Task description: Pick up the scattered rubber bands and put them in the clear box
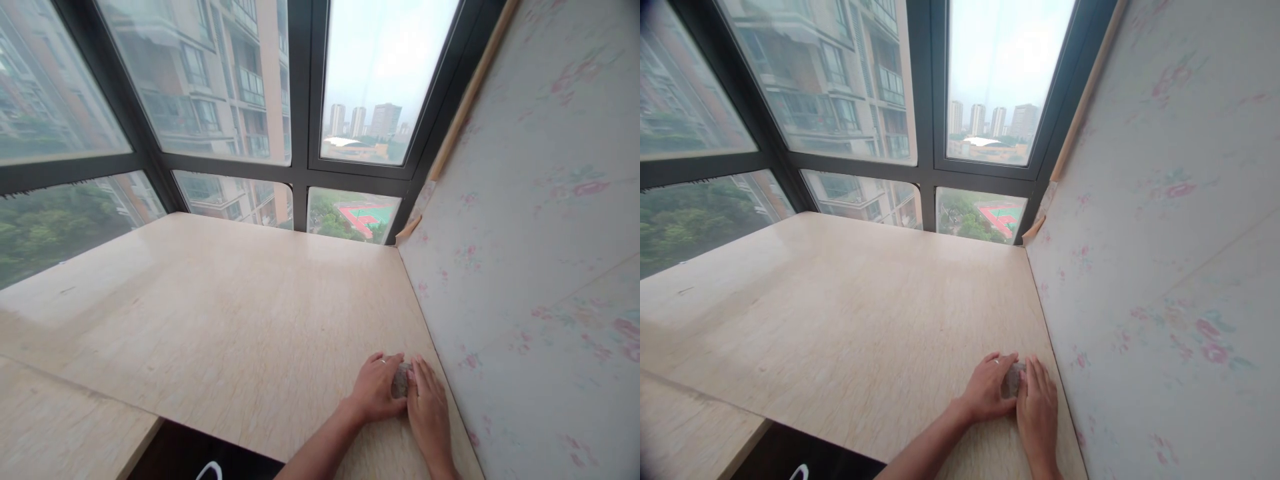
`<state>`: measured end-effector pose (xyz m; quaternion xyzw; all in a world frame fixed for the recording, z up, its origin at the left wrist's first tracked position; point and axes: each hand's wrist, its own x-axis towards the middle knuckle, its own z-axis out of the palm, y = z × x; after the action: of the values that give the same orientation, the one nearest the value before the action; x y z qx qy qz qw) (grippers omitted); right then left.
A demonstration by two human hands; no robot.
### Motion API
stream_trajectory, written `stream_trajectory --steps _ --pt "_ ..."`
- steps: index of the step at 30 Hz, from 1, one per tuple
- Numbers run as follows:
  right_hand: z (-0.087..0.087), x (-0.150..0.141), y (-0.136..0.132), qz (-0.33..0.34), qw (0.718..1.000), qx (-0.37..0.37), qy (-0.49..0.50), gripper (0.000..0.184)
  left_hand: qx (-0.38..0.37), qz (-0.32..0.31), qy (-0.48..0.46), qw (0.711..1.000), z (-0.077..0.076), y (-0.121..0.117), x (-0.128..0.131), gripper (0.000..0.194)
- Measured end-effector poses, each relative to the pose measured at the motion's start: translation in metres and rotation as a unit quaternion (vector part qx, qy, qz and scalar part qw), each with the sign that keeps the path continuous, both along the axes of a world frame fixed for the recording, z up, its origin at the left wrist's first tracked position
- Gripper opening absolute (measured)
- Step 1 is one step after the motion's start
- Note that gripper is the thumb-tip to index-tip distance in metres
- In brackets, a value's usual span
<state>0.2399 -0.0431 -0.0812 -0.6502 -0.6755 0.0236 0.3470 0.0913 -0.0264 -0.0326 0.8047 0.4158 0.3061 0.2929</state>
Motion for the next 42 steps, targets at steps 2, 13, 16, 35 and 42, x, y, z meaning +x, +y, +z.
stream_trajectory --steps 2,13,16,35,42 --pt "-0.003 0.003 0.000 0.006 1.000 0.010 -0.023 0.063 -0.001 0.003 -0.001 1.000 0.000 0.000 0.000 0.071" --pt "-0.004 0.002 0.001 0.000 0.997 0.019 -0.074 0.068 0.013 -0.009 -0.001 1.000 -0.004 -0.001 0.002 0.067" --pt "0.003 -0.001 0.001 -0.004 0.998 0.027 -0.065 0.068 0.021 0.002 0.001 1.000 -0.007 -0.001 0.003 0.067" --pt "0.004 0.003 0.006 -0.020 0.999 -0.015 0.024 0.069 -0.025 0.033 -0.025 0.999 -0.009 0.004 0.007 0.068" --pt "0.002 0.002 0.004 -0.028 0.999 -0.026 0.030 0.071 -0.013 0.032 -0.023 0.999 -0.007 0.003 0.006 0.068"
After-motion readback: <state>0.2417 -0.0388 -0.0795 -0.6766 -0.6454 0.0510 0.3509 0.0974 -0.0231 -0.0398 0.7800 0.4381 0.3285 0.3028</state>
